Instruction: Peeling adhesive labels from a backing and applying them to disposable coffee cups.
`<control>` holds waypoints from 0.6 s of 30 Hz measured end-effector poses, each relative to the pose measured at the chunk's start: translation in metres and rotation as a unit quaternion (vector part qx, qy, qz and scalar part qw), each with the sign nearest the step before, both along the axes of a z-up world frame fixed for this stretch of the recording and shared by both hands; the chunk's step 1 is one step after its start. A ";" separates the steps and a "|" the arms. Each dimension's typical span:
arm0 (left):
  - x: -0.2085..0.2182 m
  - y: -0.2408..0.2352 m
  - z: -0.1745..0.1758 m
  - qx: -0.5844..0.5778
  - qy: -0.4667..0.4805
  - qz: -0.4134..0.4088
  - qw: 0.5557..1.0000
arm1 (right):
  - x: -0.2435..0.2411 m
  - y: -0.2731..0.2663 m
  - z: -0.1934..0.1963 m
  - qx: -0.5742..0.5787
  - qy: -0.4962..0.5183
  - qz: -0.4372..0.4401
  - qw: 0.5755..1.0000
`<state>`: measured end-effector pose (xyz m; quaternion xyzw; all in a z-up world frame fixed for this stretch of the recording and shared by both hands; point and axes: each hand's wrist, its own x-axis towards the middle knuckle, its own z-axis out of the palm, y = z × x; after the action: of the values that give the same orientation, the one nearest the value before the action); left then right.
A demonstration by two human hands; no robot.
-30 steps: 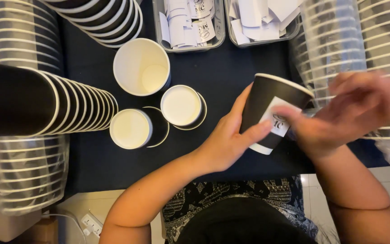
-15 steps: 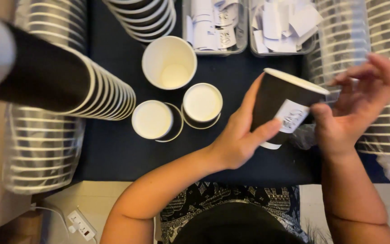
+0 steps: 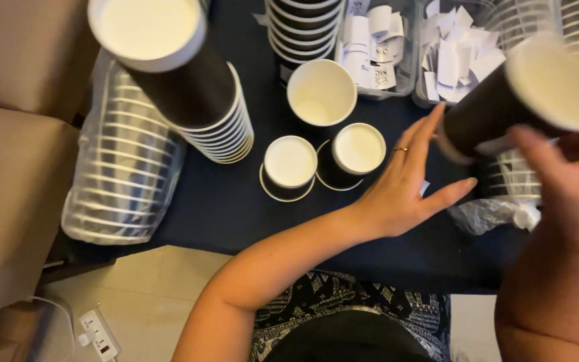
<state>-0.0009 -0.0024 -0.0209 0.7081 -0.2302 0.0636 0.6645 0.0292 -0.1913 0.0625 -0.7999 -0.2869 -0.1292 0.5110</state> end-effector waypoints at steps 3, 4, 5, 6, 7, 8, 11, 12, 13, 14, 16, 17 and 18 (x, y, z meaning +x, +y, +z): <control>0.000 -0.005 -0.011 0.030 -0.030 0.013 0.999 | 0.013 -0.019 -0.010 -0.017 -0.014 0.023 0.999; -0.001 -0.005 -0.012 0.042 -0.029 0.001 0.999 | 0.015 -0.022 -0.017 -0.023 -0.024 -0.054 0.998; -0.002 -0.005 -0.014 0.052 -0.026 -0.011 0.998 | 0.016 -0.026 -0.024 -0.030 -0.035 -0.132 0.990; -0.001 -0.006 -0.018 0.050 -0.027 -0.010 0.998 | 0.021 -0.012 -0.014 -0.031 -0.036 -0.131 0.990; 0.000 -0.006 -0.022 0.079 -0.031 -0.013 0.996 | 0.025 0.003 -0.005 -0.060 -0.086 -0.090 0.990; 0.001 -0.007 -0.026 0.107 -0.035 -0.016 0.993 | 0.029 0.017 0.005 -0.088 -0.135 -0.049 0.986; 0.005 -0.014 -0.038 0.112 -0.069 0.013 0.991 | 0.018 0.079 0.043 -0.077 -0.104 0.046 0.991; 0.006 -0.016 -0.041 0.111 -0.070 0.015 0.991 | 0.019 0.086 0.043 -0.078 -0.105 0.047 0.990; 0.008 -0.018 -0.044 0.136 -0.085 0.028 0.987 | 0.021 0.094 0.043 -0.057 -0.115 0.054 0.990; 0.010 -0.021 -0.048 0.160 -0.099 0.041 0.981 | 0.023 0.102 0.042 -0.035 -0.125 0.061 0.990; 0.009 -0.029 -0.056 0.179 -0.105 0.058 0.976 | 0.027 0.109 0.041 -0.031 -0.121 0.064 0.990; 0.009 -0.033 -0.061 0.200 -0.112 0.072 0.971 | 0.028 0.111 0.041 -0.025 -0.116 0.063 0.991; 0.008 -0.035 -0.061 0.198 -0.111 0.073 0.971 | 0.029 0.113 0.039 -0.027 -0.116 0.064 0.991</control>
<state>0.0067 -0.0369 -0.0819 0.8288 -0.2586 0.1436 0.4750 0.0584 -0.0780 0.1013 -0.7730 -0.3984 -0.1797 0.4599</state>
